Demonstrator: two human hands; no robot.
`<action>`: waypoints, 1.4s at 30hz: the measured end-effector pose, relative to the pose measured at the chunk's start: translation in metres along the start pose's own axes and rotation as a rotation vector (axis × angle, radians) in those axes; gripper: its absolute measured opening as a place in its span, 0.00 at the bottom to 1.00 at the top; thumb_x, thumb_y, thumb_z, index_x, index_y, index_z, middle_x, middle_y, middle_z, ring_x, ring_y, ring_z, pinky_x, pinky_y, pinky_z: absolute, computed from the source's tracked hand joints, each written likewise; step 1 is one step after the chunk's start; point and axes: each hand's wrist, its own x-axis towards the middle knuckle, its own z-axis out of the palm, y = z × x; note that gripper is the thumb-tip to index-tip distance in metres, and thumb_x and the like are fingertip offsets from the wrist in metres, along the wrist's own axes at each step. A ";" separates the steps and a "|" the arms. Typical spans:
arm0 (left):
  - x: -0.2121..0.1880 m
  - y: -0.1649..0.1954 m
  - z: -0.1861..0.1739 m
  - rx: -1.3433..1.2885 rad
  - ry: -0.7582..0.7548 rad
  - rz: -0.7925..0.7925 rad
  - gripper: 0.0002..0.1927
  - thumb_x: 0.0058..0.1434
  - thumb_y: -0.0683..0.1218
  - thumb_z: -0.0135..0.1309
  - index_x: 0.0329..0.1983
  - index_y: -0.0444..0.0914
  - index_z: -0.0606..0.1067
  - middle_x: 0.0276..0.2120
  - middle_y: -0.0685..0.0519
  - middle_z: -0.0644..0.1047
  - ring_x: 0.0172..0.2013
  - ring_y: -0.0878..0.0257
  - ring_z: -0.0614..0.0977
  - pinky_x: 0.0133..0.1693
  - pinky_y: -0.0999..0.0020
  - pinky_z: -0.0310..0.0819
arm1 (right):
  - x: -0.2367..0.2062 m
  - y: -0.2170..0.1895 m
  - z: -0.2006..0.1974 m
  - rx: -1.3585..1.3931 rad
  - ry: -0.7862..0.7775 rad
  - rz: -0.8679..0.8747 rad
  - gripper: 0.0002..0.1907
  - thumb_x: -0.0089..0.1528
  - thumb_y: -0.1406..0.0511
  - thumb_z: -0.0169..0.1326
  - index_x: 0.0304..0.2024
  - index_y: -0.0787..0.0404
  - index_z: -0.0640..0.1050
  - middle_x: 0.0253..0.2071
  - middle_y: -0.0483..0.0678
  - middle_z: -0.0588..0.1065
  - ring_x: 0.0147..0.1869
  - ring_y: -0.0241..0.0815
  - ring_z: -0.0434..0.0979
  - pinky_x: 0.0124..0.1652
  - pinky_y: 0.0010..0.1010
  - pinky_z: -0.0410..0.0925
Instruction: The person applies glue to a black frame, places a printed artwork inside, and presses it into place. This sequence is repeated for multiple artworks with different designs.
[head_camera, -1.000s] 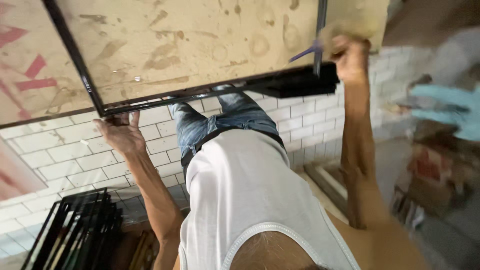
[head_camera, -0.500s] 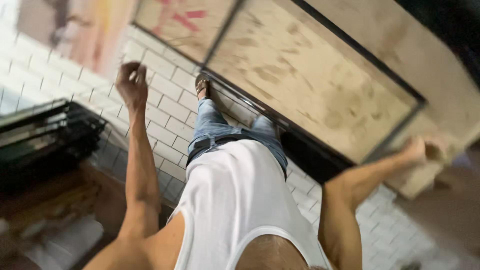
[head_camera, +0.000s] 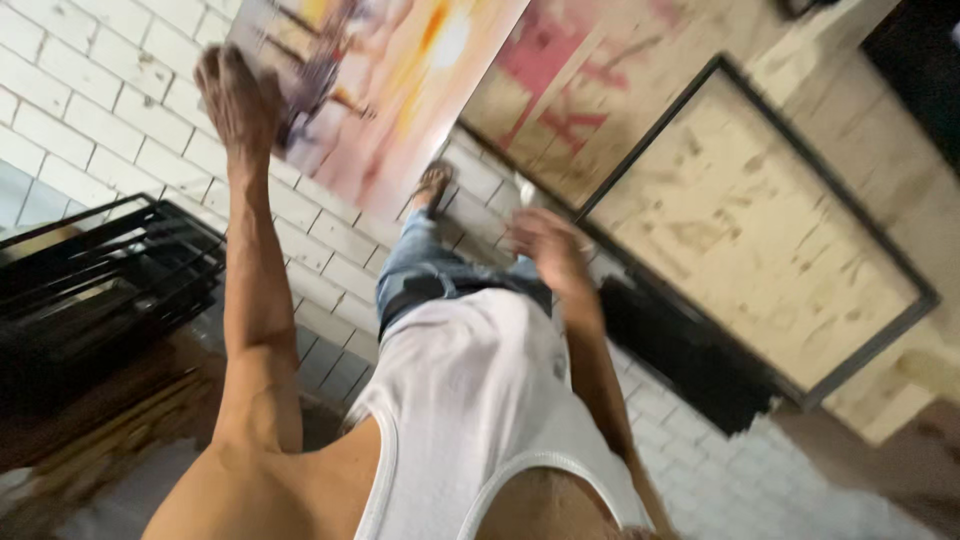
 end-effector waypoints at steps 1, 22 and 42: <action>0.009 -0.009 0.005 -0.033 0.006 -0.024 0.21 0.60 0.41 0.65 0.52 0.26 0.73 0.53 0.35 0.74 0.53 0.39 0.73 0.54 0.50 0.70 | 0.018 0.009 0.042 0.068 -0.494 -0.089 0.31 0.68 0.47 0.47 0.54 0.69 0.74 0.47 0.56 0.81 0.48 0.45 0.84 0.49 0.35 0.78; 0.000 -0.048 0.022 0.071 -0.179 -0.087 0.24 0.54 0.59 0.75 0.30 0.39 0.74 0.29 0.46 0.77 0.38 0.44 0.78 0.42 0.45 0.69 | 0.007 0.017 0.172 -0.501 0.090 -0.048 0.13 0.55 0.61 0.65 0.30 0.67 0.80 0.32 0.52 0.83 0.36 0.39 0.84 0.35 0.28 0.75; -0.008 0.000 -0.020 0.181 -0.620 -0.341 0.25 0.46 0.63 0.75 0.25 0.38 0.82 0.25 0.46 0.81 0.25 0.49 0.81 0.31 0.52 0.73 | -0.036 -0.017 0.150 -0.597 0.200 -0.093 0.18 0.56 0.56 0.61 0.39 0.64 0.82 0.33 0.50 0.84 0.33 0.37 0.82 0.36 0.28 0.73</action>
